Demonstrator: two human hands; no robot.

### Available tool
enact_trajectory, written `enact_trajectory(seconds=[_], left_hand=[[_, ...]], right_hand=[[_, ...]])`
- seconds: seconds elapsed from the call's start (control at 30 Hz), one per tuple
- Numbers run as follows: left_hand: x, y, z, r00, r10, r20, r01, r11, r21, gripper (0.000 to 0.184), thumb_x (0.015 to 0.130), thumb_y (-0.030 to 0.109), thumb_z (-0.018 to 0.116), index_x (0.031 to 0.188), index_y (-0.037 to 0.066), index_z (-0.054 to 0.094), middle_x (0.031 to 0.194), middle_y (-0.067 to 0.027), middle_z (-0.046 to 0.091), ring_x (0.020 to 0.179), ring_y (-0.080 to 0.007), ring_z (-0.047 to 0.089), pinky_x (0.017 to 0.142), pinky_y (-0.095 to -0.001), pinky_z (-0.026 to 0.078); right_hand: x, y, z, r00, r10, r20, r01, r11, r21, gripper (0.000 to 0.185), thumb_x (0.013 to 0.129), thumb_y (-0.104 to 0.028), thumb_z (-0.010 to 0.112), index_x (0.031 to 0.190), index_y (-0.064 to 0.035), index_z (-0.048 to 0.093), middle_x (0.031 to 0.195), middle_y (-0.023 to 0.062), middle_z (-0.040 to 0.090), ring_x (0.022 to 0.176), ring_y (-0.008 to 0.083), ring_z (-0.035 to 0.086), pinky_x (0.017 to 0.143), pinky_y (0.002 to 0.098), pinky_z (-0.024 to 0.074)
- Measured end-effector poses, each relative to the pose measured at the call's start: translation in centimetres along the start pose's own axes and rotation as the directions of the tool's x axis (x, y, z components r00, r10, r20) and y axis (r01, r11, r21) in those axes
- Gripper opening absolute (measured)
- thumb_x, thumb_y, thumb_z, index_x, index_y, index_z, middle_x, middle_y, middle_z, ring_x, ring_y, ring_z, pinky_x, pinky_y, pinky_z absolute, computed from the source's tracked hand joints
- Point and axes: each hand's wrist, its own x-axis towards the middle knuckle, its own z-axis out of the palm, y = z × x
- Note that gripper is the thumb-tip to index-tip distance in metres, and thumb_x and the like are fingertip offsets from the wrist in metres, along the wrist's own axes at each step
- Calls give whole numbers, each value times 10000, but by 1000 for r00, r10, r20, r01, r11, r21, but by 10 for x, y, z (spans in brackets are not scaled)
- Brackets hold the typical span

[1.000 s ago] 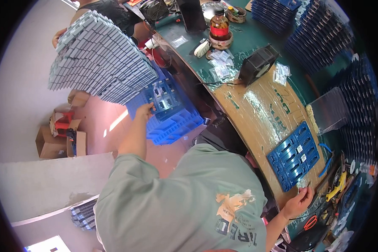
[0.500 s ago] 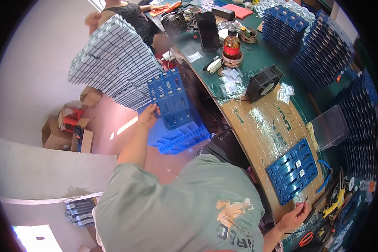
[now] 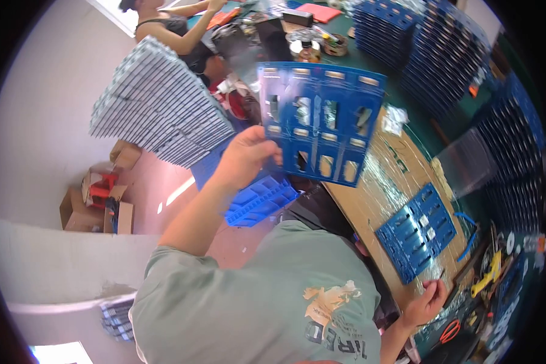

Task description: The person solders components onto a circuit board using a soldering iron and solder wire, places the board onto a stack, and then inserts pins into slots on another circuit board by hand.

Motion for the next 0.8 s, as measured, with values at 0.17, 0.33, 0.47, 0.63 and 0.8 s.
enact_trajectory(seconds=[0.17, 0.33, 0.47, 0.63, 0.8], left_hand=[[4, -41, 99, 995, -25, 95, -34, 819, 573, 172, 871, -74, 686, 1024, 2, 700, 960, -100, 724, 868, -241, 697, 788, -334, 559], [29, -89, 150, 610, 359, 707, -755, 534, 380, 265, 725, -93, 721, 969, 9, 712, 930, -128, 726, 866, -286, 714, 811, -358, 575], [51, -112, 182, 346, 412, 843, -909, 368, 194, 345, 649, -99, 709, 975, 13, 711, 982, -122, 739, 955, -301, 719, 882, -386, 578], [78, -137, 201, 432, 317, 844, -900, 218, 379, 301, 752, -129, 657, 1020, 0, 699, 1094, -146, 732, 1101, -338, 697, 947, -396, 558], [92, -163, 200, 664, 77, 744, -735, 247, 631, 396, 834, -46, 664, 1215, 62, 673, 1270, -131, 687, 1188, -306, 657, 975, -377, 537]], right_hand=[[22, -64, 17, 923, 343, 176, -385, 841, 381, 279, 1050, -141, 473, 1206, 60, 587, 932, 123, 652, 747, 171, 639, 689, 310, 544], [39, -71, 3, 683, 573, 454, -727, 473, 498, 416, 1037, -330, 523, 1195, 37, 640, 961, 111, 691, 774, 177, 671, 712, 291, 551], [43, -65, -4, 593, 645, 482, -751, 228, 620, 346, 1004, -268, 589, 1180, 23, 655, 978, 94, 708, 824, 163, 675, 757, 274, 548], [42, -48, -6, 593, 626, 507, -787, 317, 530, 297, 978, -154, 643, 1235, -5, 647, 956, 21, 702, 800, 91, 647, 716, 237, 530], [33, -40, 7, 671, 633, 386, -740, 544, 395, 357, 998, -127, 624, 1338, -18, 601, 898, 3, 668, 746, 71, 604, 656, 227, 500]])
